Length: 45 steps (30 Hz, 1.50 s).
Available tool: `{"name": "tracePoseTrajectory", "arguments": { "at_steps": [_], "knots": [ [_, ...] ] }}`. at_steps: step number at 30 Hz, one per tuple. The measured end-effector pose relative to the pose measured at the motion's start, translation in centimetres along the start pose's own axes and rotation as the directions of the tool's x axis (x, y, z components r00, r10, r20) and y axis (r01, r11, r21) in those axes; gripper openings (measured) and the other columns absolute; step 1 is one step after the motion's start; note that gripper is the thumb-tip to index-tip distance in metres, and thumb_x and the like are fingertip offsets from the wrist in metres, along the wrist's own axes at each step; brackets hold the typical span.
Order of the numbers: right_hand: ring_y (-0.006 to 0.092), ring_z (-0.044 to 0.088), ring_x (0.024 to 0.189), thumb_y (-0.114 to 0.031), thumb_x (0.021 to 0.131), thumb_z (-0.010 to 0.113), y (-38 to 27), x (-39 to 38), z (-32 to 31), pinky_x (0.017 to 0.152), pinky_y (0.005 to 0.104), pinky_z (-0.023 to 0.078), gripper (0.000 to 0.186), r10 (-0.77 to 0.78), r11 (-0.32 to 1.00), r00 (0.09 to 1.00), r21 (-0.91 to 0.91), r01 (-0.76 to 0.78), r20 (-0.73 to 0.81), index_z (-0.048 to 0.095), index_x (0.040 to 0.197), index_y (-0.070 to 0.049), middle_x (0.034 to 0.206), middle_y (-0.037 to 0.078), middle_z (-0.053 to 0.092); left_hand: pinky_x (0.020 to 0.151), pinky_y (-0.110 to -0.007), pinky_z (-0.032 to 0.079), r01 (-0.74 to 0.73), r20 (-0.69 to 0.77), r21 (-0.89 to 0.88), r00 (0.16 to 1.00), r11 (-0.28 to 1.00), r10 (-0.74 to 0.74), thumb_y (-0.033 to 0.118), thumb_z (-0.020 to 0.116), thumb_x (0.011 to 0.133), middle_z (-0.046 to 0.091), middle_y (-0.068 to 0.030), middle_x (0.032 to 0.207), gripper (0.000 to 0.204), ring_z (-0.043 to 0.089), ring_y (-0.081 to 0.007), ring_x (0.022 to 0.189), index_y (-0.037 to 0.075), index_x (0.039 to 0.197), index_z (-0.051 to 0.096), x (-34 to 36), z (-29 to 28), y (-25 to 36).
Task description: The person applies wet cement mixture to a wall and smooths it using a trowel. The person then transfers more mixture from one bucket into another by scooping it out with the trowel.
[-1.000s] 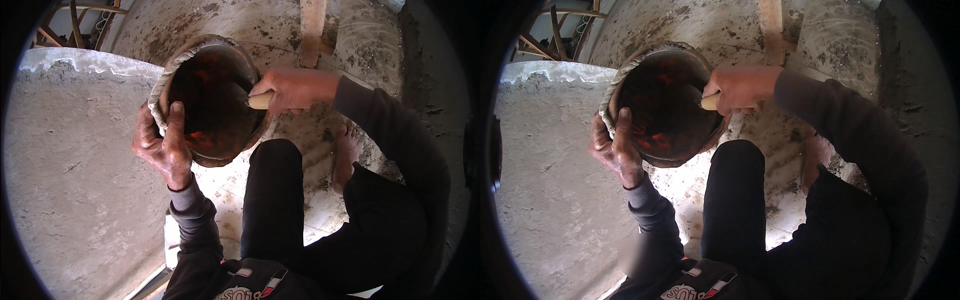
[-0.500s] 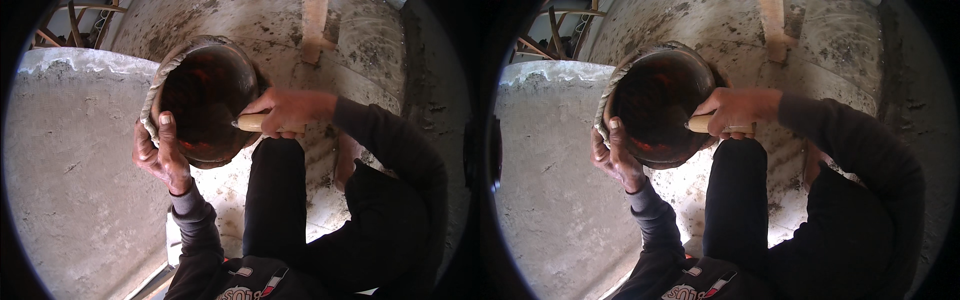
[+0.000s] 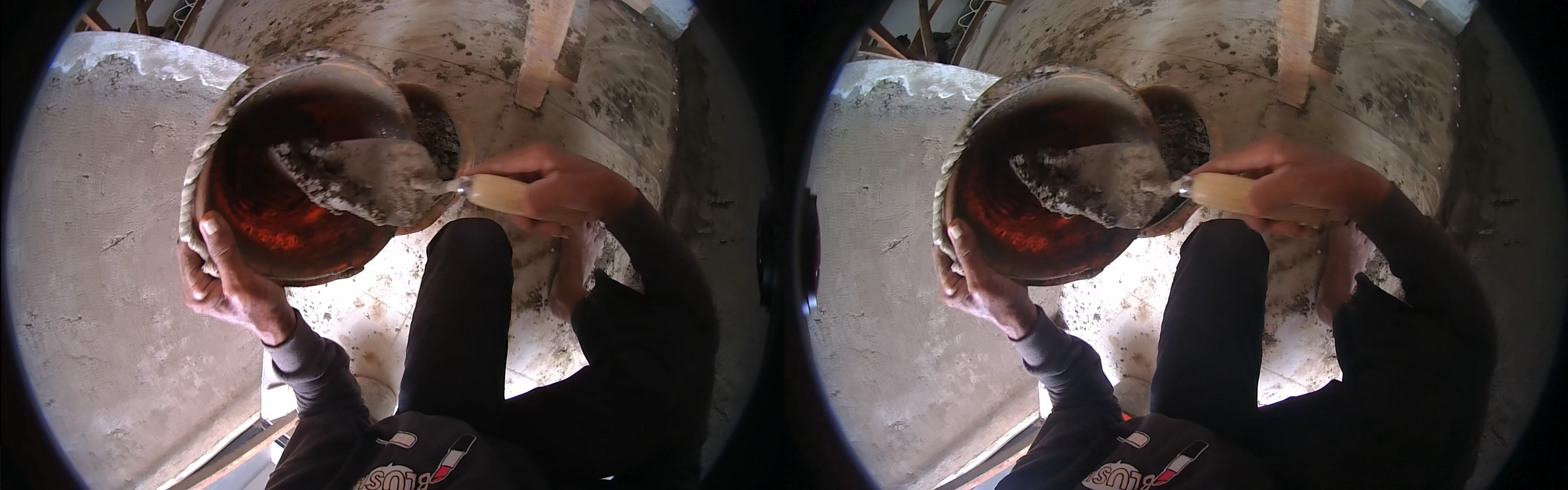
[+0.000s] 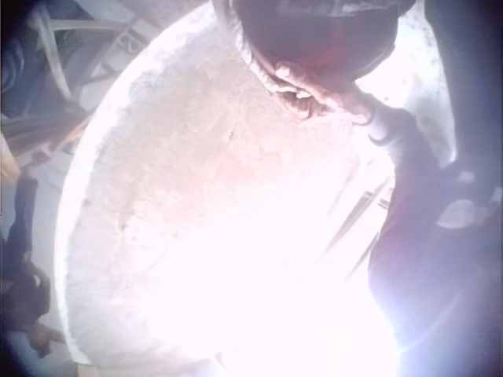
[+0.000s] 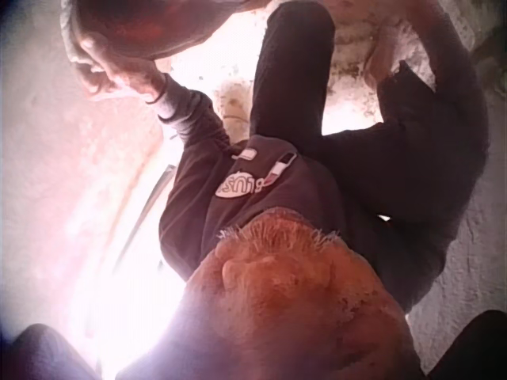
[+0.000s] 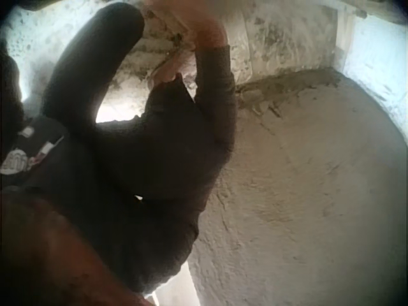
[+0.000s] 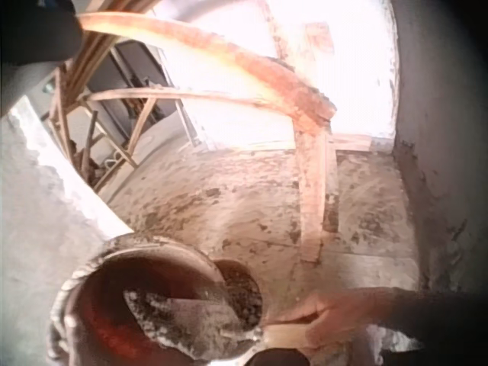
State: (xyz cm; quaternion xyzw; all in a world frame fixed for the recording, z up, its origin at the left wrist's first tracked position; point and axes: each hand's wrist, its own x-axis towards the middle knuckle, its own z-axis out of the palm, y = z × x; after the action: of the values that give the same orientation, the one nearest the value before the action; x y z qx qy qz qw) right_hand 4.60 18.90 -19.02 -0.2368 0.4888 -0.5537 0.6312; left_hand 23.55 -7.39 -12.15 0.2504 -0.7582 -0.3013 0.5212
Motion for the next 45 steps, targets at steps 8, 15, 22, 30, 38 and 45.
{"name": "tracePoseTrajectory", "arguments": {
  "at_steps": [8, 15, 22, 30, 38, 45],
  "knots": [
    [0.007, 0.048, 0.042, -0.027, 0.068, 0.062, -0.1, -3.8, -2.8, 0.041, 0.0206, 0.042, 0.079, -0.161, 0.985, 0.985, -0.079, 0.155, -0.068, 0.047, 0.14, 0.003, 0.068, 0.007, 0.06, 0.077, -0.032, 0.05, 0.111, -0.14, 0.249, 0.987, 0.962, -0.078, 0.03, 0.071, 0.086, 0.071, -0.0106, 0.089, 0.035, 0.063, -0.0168, 0.077, -0.001, 0.101, 0.071, 0.7, -5.5, 3.0],
    [0.0104, 0.057, 0.051, -0.015, 0.073, 0.058, -1.4, -2.9, -2.7, 0.048, 0.0251, 0.047, 0.067, -0.288, 0.87, 0.934, -0.465, 0.163, -0.212, 0.051, 0.138, -0.002, 0.074, 0.007, 0.065, 0.086, -0.035, 0.047, 0.152, -0.245, 0.498, 0.969, 0.854, -0.029, 0.034, 0.064, 0.088, 0.071, -0.0105, 0.097, 0.041, 0.063, -0.0191, 0.088, 0.0, 0.11, 0.072, 0.2, -10.5, 4.7],
    [0.028, 0.064, 0.068, -0.002, 0.082, 0.053, 0.2, 0.8, -0.1, 0.064, 0.0383, 0.052, 0.052, -0.55, 0.04, 0.809, -0.975, -0.22, -0.205, 0.062, 0.13, -0.02, 0.088, 0.011, 0.067, 0.084, -0.034, 0.048, 0.189, -0.272, 0.434, 0.96, 0.881, -0.072, 0.034, 0.065, 0.088, 0.071, -0.0105, 0.096, 0.041, 0.064, -0.0183, 0.087, 0.0, 0.108, 0.071, 0.2, -10.7, 3.7],
    [0.0259, 0.058, 0.061, 0.001, 0.08, 0.053, 0.9, 0.2, -0.9, 0.058, 0.036, 0.049, 0.055, -0.488, -0.143, 0.865, -0.968, -0.208, -0.114, 0.062, 0.13, -0.021, 0.083, 0.006, 0.061, 0.085, -0.033, 0.048, 0.192, -0.218, 0.453, 0.971, 0.871, -0.101, 0.033, 0.065, 0.089, 0.071, -0.0105, 0.096, 0.04, 0.064, -0.018, 0.087, 0.0, 0.109, 0.071, 0.1, -10.4, 3.4],
    [0.0214, 0.06, 0.064, 0.003, 0.078, 0.056, -2.5, -0.9, 0.9, 0.058, 0.0358, 0.049, 0.055, -0.579, -0.08, 0.802, -0.968, -0.238, -0.149, 0.065, 0.126, -0.022, 0.083, 0.005, 0.065, 0.083, -0.031, 0.049, 0.16, -0.156, 0.439, 0.983, 0.884, -0.1, 0.032, 0.066, 0.089, 0.071, -0.0109, 0.098, 0.041, 0.064, -0.0174, 0.087, -0.002, 0.112, 0.07, 0.9, -9.5, 4.0],
    [0.0179, 0.048, 0.048, 0.002, 0.075, 0.059, -3.0, -2.7, 1.6, 0.048, 0.0304, 0.046, 0.06, -0.652, -0.062, 0.753, -0.996, 0.058, 0.084, 0.062, 0.13, -0.02, 0.07, 0.004, 0.052, 0.076, -0.028, 0.049, 0.116, -0.101, 0.375, 0.991, 0.92, -0.084, 0.026, 0.067, 0.09, 0.071, -0.0083, 0.084, 0.031, 0.062, -0.0124, 0.075, -0.003, 0.1, 0.07, 0.4, -6.9, 4.9]
  ]
}}
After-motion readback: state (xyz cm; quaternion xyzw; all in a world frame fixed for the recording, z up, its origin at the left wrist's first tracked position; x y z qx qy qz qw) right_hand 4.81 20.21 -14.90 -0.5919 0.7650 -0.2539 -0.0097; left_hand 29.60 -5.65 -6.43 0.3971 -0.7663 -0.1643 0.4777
